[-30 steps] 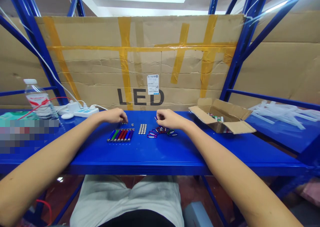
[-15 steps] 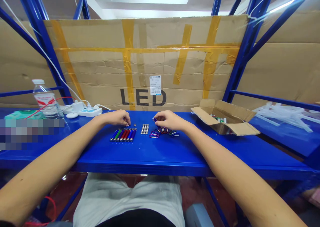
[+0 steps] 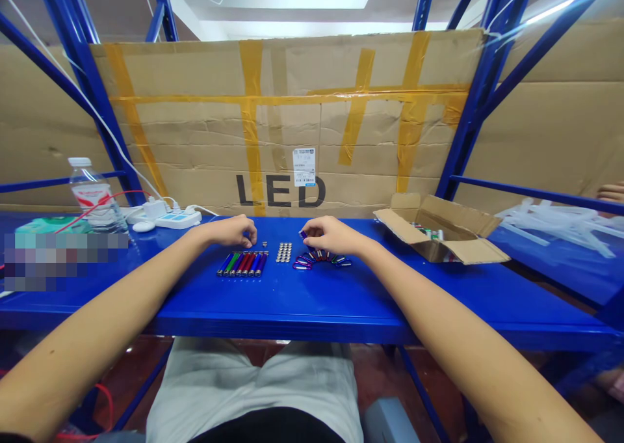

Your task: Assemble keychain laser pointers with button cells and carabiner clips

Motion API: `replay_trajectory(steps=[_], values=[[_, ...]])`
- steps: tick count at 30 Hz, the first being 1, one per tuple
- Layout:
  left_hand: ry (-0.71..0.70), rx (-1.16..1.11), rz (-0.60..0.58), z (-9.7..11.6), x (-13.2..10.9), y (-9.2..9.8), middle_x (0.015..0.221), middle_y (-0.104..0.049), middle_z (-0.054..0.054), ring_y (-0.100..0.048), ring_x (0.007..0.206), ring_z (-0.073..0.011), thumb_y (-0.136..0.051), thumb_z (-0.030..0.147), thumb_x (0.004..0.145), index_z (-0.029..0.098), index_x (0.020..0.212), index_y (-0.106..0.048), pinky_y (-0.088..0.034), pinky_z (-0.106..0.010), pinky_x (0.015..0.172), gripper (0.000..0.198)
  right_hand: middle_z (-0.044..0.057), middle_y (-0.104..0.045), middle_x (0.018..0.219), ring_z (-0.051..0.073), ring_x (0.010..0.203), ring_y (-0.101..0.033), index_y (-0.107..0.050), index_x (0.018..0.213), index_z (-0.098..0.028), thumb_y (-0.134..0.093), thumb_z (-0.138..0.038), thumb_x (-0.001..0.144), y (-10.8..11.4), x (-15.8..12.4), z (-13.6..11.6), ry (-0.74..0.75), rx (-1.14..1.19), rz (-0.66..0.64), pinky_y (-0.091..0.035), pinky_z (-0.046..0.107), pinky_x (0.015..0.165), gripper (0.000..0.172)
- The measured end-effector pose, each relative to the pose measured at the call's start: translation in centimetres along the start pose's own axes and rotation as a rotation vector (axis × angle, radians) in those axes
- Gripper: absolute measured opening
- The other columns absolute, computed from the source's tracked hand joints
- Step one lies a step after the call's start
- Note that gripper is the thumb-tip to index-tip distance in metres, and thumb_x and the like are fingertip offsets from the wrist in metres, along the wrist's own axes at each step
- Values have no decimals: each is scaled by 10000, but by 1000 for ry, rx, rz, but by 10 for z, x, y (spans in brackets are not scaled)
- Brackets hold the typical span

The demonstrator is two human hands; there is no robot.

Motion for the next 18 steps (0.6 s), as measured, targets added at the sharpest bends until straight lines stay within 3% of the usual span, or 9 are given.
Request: replay_trajectory(steps=[5, 12, 18], values=[[-8, -30, -7, -2, 2, 0, 908, -705, -38, -561, 931, -197, -663, 213, 724, 224, 859, -745, -391, -264, 820, 159, 16, -643, 727, 141, 655, -569, -656, 969, -147, -614, -313, 809, 0, 0, 0, -3, 5, -7, -452, 287, 638, 234], [102, 21, 13, -10, 1, -4, 934, -631, -90, -499, 1011, -250, -666, 277, 735, 202, 842, -742, -389, -308, 878, 151, 17, -638, 730, 139, 649, -564, -651, 970, -150, -617, -318, 808, -2, -1, 0, -13, 10, -18, -454, 277, 615, 236], [83, 10, 34, -8, 1, -3, 990, -616, -96, -455, 1061, -269, -672, 308, 741, 207, 835, -737, -353, -346, 950, 153, 20, -641, 731, 138, 642, -567, -650, 960, -144, -615, -318, 811, -1, -1, 0, -2, -12, -15, -453, 279, 616, 232]])
Point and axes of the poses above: each hand's wrist, its own x-axis towards the middle knuckle, its own y-axis out of the back of the hand, z = x × y, the point moved 8 cm from there along x, towards the middle knuckle
